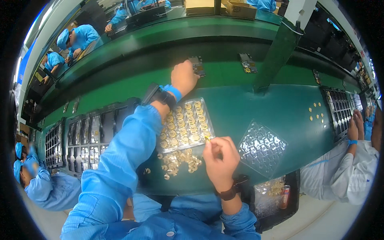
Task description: Assembling electronic components onto circuit boards on a production line.
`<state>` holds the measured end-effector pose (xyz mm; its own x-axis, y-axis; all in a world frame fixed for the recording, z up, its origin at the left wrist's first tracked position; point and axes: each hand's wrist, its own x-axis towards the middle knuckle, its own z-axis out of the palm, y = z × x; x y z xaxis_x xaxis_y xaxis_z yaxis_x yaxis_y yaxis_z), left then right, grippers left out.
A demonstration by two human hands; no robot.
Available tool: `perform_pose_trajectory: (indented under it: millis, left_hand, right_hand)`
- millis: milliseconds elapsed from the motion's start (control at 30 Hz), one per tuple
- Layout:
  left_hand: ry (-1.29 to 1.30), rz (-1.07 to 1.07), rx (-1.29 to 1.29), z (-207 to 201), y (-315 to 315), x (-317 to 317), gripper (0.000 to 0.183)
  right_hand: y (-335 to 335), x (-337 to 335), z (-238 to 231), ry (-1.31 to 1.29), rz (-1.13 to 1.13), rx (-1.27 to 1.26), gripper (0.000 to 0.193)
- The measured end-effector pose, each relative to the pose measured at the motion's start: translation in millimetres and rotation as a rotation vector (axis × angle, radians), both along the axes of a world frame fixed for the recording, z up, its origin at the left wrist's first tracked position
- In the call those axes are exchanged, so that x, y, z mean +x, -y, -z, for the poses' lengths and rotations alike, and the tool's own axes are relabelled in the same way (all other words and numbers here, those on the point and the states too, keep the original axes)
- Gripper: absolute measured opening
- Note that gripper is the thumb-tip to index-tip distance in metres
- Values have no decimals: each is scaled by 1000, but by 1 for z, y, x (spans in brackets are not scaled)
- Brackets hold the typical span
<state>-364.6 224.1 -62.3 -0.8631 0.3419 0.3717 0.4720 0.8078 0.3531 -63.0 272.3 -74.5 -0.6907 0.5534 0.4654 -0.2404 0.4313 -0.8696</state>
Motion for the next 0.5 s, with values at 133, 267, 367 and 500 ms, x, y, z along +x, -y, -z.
perform_pose_trajectory:
  millis: [133,267,367,500]
  left_hand:
    - [342,-48,254,-8,-2,-25,39]
    - [847,105,702,-14,27,-48,28]
    - [973,188,1024,-50,63,-12,28]
    - [852,368,876,-109,161,77,35]
  right_hand:
    - [3,-3,-3,14,-39,40,12]
    - [7,-5,-4,25,-58,-21,10]
    - [3,-2,4,14,-53,-120,8]
    - [3,2,-6,6,-192,-305,4]
